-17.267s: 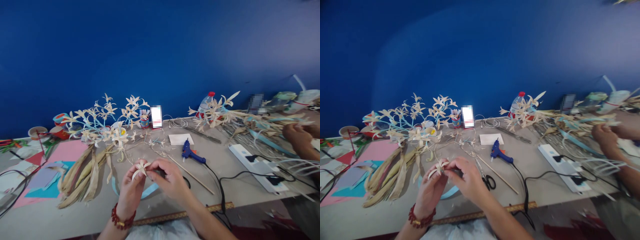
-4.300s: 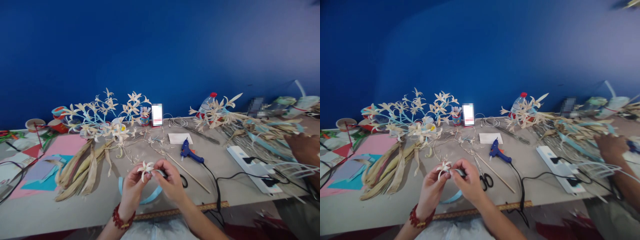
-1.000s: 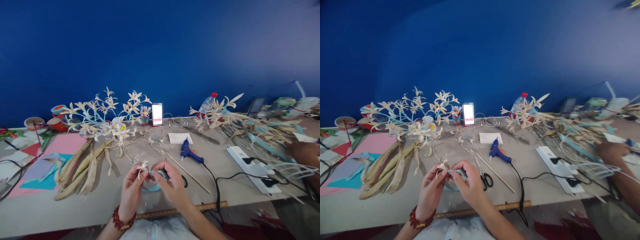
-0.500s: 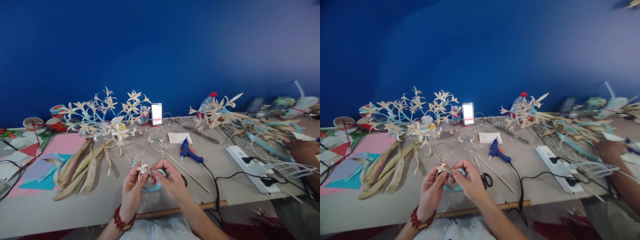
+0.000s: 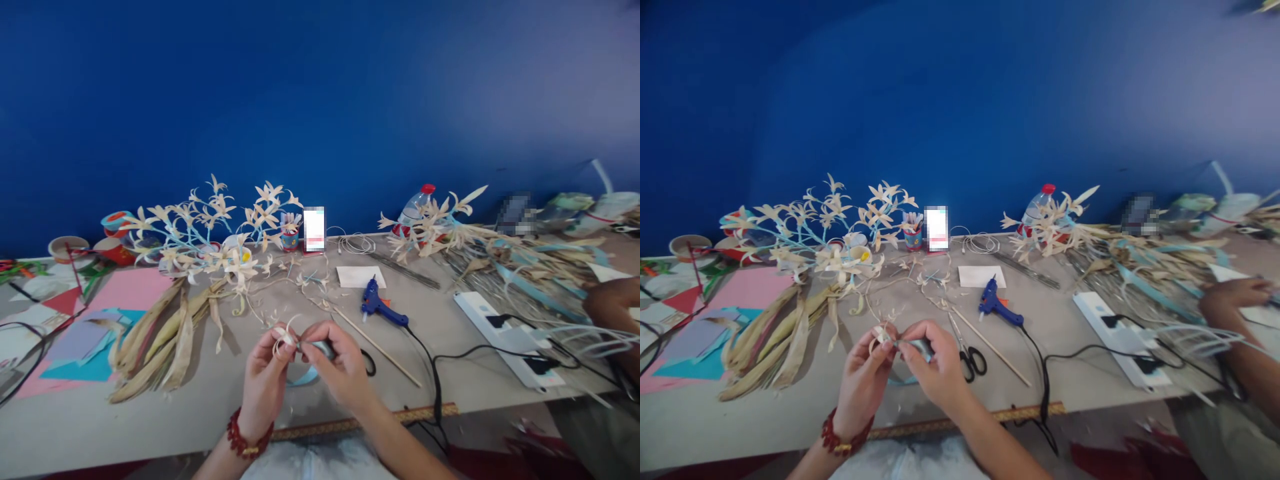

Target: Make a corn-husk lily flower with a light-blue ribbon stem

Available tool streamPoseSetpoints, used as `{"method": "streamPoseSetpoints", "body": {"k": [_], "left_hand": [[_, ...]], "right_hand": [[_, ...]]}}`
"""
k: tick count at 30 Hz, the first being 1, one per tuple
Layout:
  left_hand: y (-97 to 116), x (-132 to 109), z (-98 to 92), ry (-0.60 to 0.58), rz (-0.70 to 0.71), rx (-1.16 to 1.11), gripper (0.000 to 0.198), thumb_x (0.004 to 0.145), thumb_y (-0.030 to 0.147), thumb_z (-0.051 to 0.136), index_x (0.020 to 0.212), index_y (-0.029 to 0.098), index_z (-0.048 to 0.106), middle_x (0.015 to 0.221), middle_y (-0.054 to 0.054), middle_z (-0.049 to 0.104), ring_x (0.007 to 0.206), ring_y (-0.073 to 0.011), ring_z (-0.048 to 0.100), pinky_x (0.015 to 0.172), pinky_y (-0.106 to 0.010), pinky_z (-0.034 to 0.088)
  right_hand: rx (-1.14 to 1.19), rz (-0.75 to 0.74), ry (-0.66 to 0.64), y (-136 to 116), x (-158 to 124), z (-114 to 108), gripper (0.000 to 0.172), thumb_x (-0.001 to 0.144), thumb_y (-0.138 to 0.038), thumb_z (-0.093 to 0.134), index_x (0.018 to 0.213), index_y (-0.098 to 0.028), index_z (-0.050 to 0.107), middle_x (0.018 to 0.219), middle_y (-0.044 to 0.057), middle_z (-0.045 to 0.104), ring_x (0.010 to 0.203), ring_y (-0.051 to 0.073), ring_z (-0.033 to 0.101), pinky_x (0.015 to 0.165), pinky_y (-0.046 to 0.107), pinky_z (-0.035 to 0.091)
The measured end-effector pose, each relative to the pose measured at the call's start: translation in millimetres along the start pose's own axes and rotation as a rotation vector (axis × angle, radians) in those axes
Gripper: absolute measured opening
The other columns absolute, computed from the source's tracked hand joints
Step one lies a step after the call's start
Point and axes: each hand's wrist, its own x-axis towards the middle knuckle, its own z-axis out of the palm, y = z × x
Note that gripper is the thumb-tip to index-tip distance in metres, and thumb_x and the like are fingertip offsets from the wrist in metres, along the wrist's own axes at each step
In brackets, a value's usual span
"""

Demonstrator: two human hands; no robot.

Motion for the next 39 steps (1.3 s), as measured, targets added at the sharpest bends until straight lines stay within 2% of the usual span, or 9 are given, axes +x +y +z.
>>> {"method": "streamPoseSetpoints", "body": {"k": [3, 5, 12, 17, 21, 24, 29, 34, 39], "left_hand": [[3, 3, -1.3, -0.102, -0.033, 0.000, 0.010, 0.074, 0.025, 0.076, 0.077, 0.017, 0.071, 0.070, 0.001, 0.057, 0.060, -0.0094, 0.051, 0.058, -0.020, 0.044], [4, 6, -2.8, -0.137, -0.034, 0.006, 0.010, 0.075, 0.025, 0.075, 0.078, 0.017, 0.069, 0.071, 0.000, 0.056, 0.060, -0.0107, 0.051, 0.057, -0.022, 0.044], [15, 28, -6.6, -0.241, -0.010, 0.075, 0.012, 0.075, 0.028, 0.075, 0.074, 0.018, 0.068, 0.074, -0.001, 0.058, 0.063, -0.0132, 0.053, 0.060, -0.026, 0.046], [18, 49, -2.4, -0.272, -0.036, 0.057, 0.014, 0.071, 0.027, 0.079, 0.074, 0.015, 0.071, 0.072, -0.002, 0.060, 0.064, -0.0127, 0.054, 0.061, -0.024, 0.046], [7, 55, 3.6, -0.164, -0.018, -0.027, 0.020, 0.067, 0.021, 0.081, 0.085, 0.018, 0.071, 0.080, -0.001, 0.065, 0.074, -0.0119, 0.059, 0.071, -0.022, 0.048], [-1, 55, 6.4, -0.094, -0.029, -0.084, 0.022, 0.065, 0.020, 0.083, 0.083, 0.019, 0.070, 0.083, 0.001, 0.066, 0.077, -0.0110, 0.060, 0.075, -0.021, 0.048], [-11, 54, 7.2, -0.083, -0.100, -0.139, 0.015, 0.067, 0.022, 0.082, 0.073, 0.017, 0.069, 0.077, 0.000, 0.065, 0.074, -0.0121, 0.061, 0.074, -0.023, 0.050], [-17, 52, 3.2, -0.040, -0.075, -0.131, 0.020, 0.062, 0.022, 0.085, 0.075, 0.017, 0.071, 0.080, -0.001, 0.069, 0.075, -0.0127, 0.063, 0.075, -0.022, 0.050], [-16, 53, -3.6, 0.027, -0.076, -0.118, 0.017, 0.061, 0.019, 0.084, 0.073, 0.018, 0.071, 0.075, 0.000, 0.068, 0.072, -0.0125, 0.062, 0.072, -0.023, 0.050]], "right_hand": [[0.231, 0.167, -0.065, -1, 6, 0, 0.021, 0.082, -0.037, 0.069, 0.077, -0.019, 0.058, 0.079, 0.002, 0.064, 0.065, 0.014, 0.059, 0.061, 0.026, 0.050], [0.348, 0.228, -0.084, -1, 10, 2, 0.027, 0.077, -0.040, 0.074, 0.075, -0.019, 0.057, 0.079, 0.001, 0.064, 0.064, 0.014, 0.059, 0.060, 0.026, 0.050], [0.511, 0.264, -0.106, 10, 27, 5, 0.032, 0.071, -0.038, 0.080, 0.072, -0.020, 0.053, 0.077, 0.000, 0.064, 0.062, 0.013, 0.058, 0.060, 0.026, 0.048], [0.386, 0.104, -0.061, 18, 42, 2, 0.028, 0.074, -0.039, 0.076, 0.074, -0.021, 0.054, 0.077, 0.000, 0.064, 0.066, 0.015, 0.059, 0.064, 0.028, 0.050], [0.139, -0.102, 0.045, 29, 45, 0, 0.017, 0.083, -0.035, 0.066, 0.080, -0.020, 0.059, 0.086, 0.004, 0.065, 0.080, 0.019, 0.063, 0.076, 0.032, 0.050], [-0.028, -0.204, 0.076, 37, 42, -1, 0.008, 0.088, -0.028, 0.059, 0.084, -0.021, 0.059, 0.091, 0.005, 0.065, 0.086, 0.019, 0.063, 0.081, 0.033, 0.050], [-0.180, -0.298, 0.100, 44, 36, -2, 0.004, 0.090, -0.022, 0.055, 0.088, -0.022, 0.058, 0.091, 0.005, 0.066, 0.088, 0.020, 0.063, 0.080, 0.033, 0.050], [-0.266, -0.390, 0.123, 48, 34, -2, 0.009, 0.089, -0.017, 0.054, 0.091, -0.024, 0.059, 0.093, 0.005, 0.067, 0.089, 0.021, 0.063, 0.080, 0.033, 0.049], [-0.280, -0.390, 0.096, 51, 35, -1, 0.010, 0.088, -0.016, 0.055, 0.092, -0.024, 0.059, 0.093, 0.005, 0.067, 0.086, 0.020, 0.063, 0.078, 0.032, 0.049]]}}
